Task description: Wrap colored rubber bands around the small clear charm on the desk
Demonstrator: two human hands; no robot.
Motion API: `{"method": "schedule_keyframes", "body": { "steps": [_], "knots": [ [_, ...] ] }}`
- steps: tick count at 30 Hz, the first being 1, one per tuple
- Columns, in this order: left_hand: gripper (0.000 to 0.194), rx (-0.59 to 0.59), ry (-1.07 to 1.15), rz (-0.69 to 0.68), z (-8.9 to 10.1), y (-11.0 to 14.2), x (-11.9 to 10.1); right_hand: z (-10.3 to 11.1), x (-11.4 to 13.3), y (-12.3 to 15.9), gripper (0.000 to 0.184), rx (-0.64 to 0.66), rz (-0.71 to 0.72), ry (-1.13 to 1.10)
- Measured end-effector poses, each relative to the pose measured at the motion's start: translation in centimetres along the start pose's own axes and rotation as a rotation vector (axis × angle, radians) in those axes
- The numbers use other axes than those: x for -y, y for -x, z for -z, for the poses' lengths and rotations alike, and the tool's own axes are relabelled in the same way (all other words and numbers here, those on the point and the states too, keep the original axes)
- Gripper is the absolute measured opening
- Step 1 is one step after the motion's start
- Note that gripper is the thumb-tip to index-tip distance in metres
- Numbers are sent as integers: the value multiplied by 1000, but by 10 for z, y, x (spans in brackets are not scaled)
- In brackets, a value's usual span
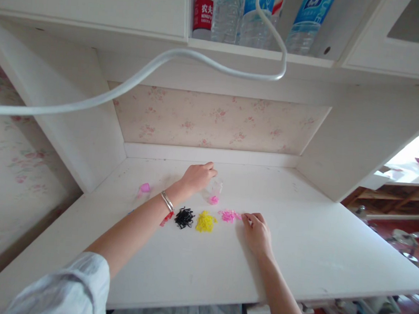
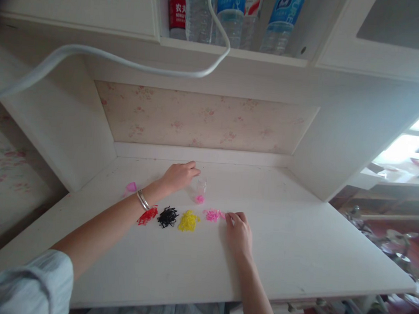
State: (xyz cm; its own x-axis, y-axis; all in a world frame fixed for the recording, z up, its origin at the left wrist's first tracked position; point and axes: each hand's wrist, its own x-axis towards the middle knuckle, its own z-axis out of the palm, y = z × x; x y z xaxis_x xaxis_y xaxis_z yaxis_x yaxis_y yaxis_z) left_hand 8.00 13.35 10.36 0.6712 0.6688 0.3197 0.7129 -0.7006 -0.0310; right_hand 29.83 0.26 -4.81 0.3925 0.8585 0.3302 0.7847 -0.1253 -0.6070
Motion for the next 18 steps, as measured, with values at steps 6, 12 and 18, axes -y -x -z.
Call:
{"method": "schedule_keyframes", "body": {
  "steps": [6,12,18],
  "knots": [
    [29,-103,210,138,-4,50,-3,-1,3,-2,44,-97,-53,-155],
    [29,-63,484,187,-34,111,-38,7,49,-24,47,-205,25,-254],
    [27,-13,599,97,-59,136,-65,13,108,-68,45,-208,198,-250]
  ]
}}
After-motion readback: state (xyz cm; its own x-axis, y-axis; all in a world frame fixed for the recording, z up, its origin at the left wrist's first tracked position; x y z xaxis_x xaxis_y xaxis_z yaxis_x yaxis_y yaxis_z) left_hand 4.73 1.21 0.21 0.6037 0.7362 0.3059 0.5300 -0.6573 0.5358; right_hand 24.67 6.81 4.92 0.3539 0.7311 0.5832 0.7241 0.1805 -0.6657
